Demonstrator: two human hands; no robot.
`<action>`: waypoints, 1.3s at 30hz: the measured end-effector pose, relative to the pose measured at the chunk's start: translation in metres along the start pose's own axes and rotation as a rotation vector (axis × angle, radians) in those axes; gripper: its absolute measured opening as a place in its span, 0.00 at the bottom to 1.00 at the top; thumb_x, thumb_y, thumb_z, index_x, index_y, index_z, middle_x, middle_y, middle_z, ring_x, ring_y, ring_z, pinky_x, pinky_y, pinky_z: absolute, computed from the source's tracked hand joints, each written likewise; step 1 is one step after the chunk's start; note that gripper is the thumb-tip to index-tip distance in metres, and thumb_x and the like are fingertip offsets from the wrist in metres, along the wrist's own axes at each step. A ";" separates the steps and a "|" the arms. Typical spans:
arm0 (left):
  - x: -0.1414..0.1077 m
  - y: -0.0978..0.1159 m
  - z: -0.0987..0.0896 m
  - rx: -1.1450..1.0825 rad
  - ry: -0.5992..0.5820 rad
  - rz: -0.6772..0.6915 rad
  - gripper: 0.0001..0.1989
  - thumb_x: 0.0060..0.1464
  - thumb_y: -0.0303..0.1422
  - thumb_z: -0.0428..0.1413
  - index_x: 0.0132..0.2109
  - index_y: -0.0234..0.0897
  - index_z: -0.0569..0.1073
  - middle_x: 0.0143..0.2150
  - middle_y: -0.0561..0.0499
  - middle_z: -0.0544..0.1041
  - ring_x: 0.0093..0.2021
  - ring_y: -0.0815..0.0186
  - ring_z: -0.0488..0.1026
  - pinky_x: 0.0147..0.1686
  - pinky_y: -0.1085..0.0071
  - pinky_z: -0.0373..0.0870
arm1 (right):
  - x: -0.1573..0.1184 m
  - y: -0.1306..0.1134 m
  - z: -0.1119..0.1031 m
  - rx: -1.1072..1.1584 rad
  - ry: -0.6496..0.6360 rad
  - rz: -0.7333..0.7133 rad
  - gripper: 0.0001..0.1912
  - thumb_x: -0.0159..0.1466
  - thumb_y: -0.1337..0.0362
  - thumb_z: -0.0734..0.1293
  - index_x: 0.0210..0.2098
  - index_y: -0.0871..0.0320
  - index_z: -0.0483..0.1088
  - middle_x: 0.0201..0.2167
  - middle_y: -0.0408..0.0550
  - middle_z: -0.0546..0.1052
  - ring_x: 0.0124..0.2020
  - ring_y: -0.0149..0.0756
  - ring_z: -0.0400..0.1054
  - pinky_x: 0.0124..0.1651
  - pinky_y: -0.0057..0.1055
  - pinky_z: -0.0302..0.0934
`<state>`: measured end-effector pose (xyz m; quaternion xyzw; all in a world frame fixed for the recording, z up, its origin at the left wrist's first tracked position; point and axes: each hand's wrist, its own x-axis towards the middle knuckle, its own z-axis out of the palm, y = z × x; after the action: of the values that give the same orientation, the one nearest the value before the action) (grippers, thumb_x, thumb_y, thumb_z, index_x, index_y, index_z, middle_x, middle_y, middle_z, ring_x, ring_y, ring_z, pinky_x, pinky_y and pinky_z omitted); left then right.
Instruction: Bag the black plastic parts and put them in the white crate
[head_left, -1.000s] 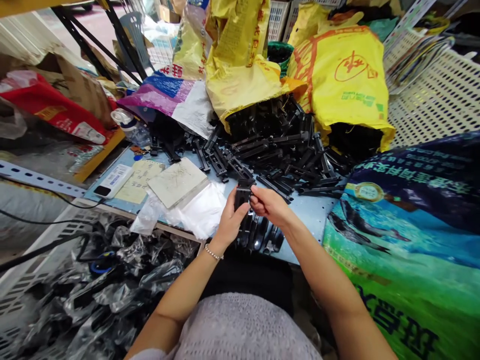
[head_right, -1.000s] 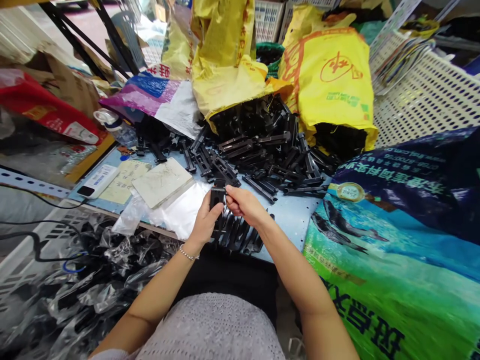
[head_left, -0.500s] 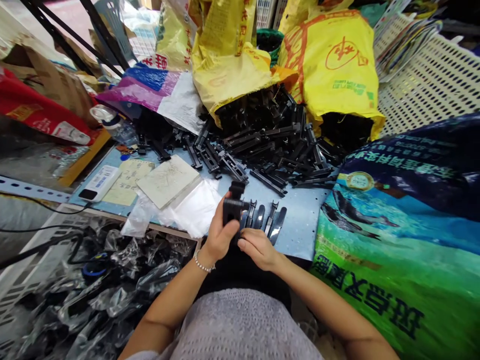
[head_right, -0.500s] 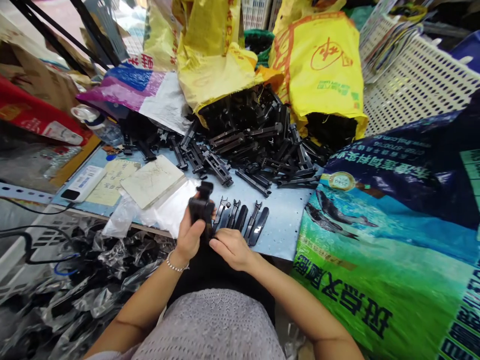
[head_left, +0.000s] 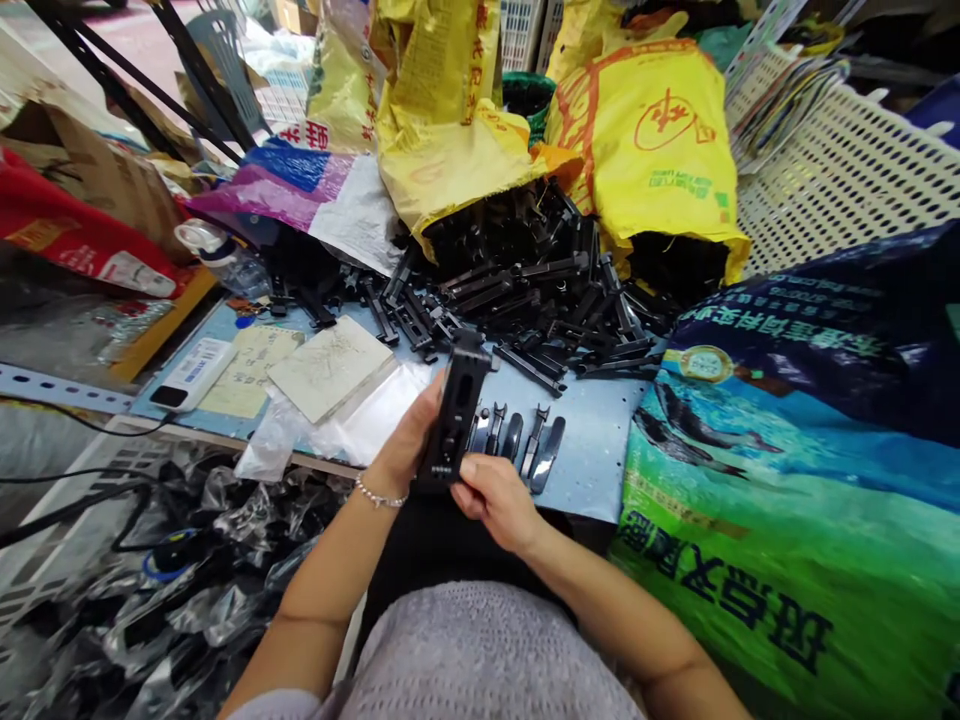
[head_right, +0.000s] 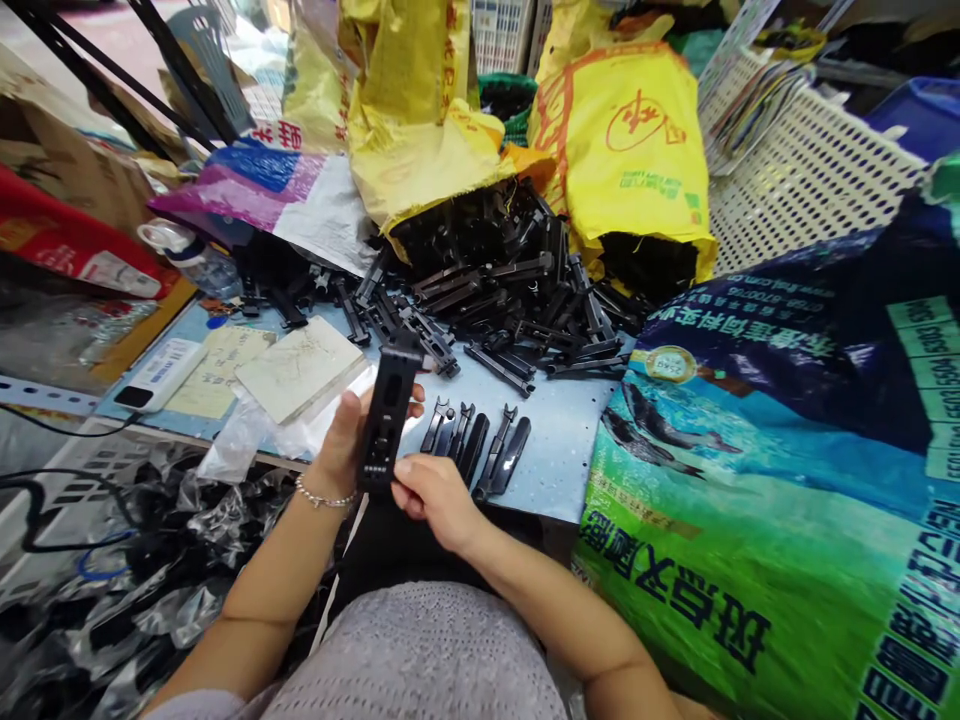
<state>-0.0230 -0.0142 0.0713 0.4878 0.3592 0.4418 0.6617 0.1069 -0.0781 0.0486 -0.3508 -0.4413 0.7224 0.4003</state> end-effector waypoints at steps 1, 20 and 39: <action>-0.001 0.010 -0.002 0.132 -0.040 0.060 0.42 0.46 0.58 0.60 0.61 0.37 0.65 0.51 0.43 0.72 0.54 0.50 0.68 0.55 0.55 0.67 | 0.001 0.015 0.004 0.149 -0.039 0.102 0.24 0.66 0.50 0.57 0.18 0.55 0.57 0.13 0.36 0.53 0.16 0.26 0.44 0.19 0.27 0.39; -0.003 -0.123 -0.006 0.983 0.349 -0.094 0.35 0.60 0.46 0.51 0.69 0.38 0.52 0.70 0.37 0.49 0.68 0.41 0.48 0.63 0.40 0.47 | 0.071 -0.047 -0.210 -1.320 0.343 0.255 0.15 0.68 0.64 0.59 0.42 0.62 0.76 0.41 0.54 0.79 0.43 0.42 0.72 0.47 0.34 0.63; -0.001 -0.060 0.018 0.187 0.233 0.097 0.28 0.59 0.42 0.56 0.63 0.39 0.63 0.66 0.46 0.64 0.68 0.55 0.56 0.68 0.59 0.50 | 0.042 -0.028 -0.091 -0.855 0.116 -0.130 0.24 0.73 0.50 0.48 0.29 0.55 0.62 0.23 0.41 0.66 0.25 0.32 0.61 0.32 0.29 0.56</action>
<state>0.0072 -0.0292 0.0183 0.5095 0.4492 0.4912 0.5453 0.1744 0.0001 0.0348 -0.4967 -0.6986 0.4270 0.2880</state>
